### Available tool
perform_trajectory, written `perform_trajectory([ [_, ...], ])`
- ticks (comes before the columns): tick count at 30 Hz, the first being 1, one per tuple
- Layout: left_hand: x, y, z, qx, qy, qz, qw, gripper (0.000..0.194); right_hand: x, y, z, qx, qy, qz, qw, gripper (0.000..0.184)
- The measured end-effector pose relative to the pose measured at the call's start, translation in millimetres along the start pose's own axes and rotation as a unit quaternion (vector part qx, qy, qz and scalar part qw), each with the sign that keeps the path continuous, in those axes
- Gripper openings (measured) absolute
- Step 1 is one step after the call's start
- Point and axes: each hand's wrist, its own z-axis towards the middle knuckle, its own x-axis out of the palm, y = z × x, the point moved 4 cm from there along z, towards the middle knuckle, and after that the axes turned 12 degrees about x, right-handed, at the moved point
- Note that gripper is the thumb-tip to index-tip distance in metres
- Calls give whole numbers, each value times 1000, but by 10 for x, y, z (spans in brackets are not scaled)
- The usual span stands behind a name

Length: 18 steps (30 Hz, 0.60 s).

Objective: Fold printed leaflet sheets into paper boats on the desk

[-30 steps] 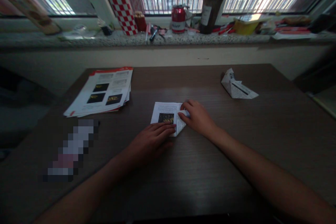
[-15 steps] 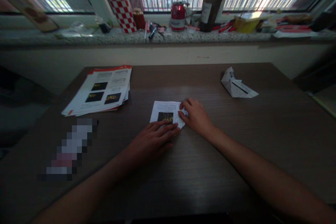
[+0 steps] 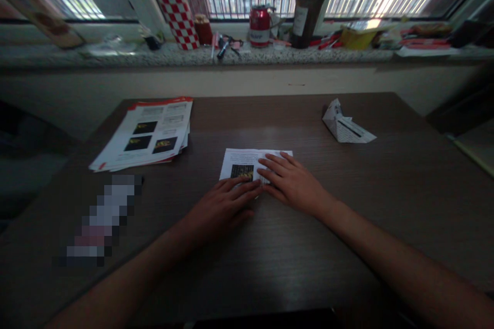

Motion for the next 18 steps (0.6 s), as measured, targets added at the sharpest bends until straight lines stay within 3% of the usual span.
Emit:
perform_trajectory([
  [7, -22, -3, 3, -3, 4, -2, 1000, 53, 129, -19, -103, 16, 30, 37, 999, 44],
  [18, -50, -15, -2, -2, -1, -6, 1000, 47, 141, -45, -93, 19, 37, 72, 997, 45],
])
